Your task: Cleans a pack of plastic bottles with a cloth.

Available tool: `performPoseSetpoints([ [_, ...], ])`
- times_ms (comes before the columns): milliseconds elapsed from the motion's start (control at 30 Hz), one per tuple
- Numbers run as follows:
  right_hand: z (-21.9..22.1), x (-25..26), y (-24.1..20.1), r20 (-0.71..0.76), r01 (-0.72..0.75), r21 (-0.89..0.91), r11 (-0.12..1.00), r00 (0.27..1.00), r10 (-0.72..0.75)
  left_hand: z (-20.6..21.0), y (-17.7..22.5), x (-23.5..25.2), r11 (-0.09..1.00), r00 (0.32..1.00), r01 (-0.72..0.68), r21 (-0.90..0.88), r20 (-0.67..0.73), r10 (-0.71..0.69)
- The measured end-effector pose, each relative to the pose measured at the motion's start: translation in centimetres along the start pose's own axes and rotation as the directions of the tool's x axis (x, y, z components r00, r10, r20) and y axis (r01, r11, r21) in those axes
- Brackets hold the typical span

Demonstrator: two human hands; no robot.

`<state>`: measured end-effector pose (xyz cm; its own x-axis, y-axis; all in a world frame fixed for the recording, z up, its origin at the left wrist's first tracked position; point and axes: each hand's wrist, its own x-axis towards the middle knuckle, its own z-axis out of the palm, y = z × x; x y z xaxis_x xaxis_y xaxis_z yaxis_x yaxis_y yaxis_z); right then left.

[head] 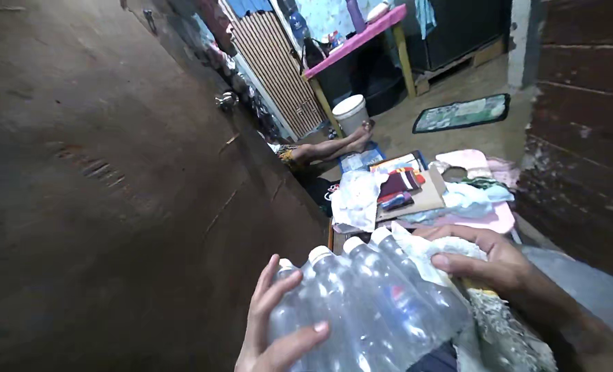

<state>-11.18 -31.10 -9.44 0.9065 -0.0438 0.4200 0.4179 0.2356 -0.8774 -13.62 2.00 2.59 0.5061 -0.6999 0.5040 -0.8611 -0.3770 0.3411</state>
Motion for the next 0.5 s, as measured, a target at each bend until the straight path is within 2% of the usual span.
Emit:
performPoseSetpoints([
  [100, 1.3, -3.8, -2.3, 0.045, 0.032, -0.118, 0.993, 0.999, -0.027, 0.6, 3.8, -2.3, 0.999, 0.998, -0.045, 0.001, 0.049, 0.045],
  [233, 4.5, -7.6, -5.8, -0.007, 0.08, -0.305, 0.949, 0.996, -0.086, 1.6, 8.0, -4.6, 0.992, 0.989, -0.123, 0.013, 0.08, 0.122],
  [367, 7.2, -9.6, -7.2, 0.044, 0.092, -0.242, 0.966, 0.995, -0.084, 1.7, 10.0, -6.0, 0.986, 0.973, -0.169, 0.01, 0.162, 0.165],
  [500, 7.9, -9.4, -7.6, 0.014, 0.073, -0.171, 0.983, 0.997, -0.071, 1.0, 9.2, -6.1, 0.98, 0.974, -0.197, -0.004, 0.116, 0.196],
])
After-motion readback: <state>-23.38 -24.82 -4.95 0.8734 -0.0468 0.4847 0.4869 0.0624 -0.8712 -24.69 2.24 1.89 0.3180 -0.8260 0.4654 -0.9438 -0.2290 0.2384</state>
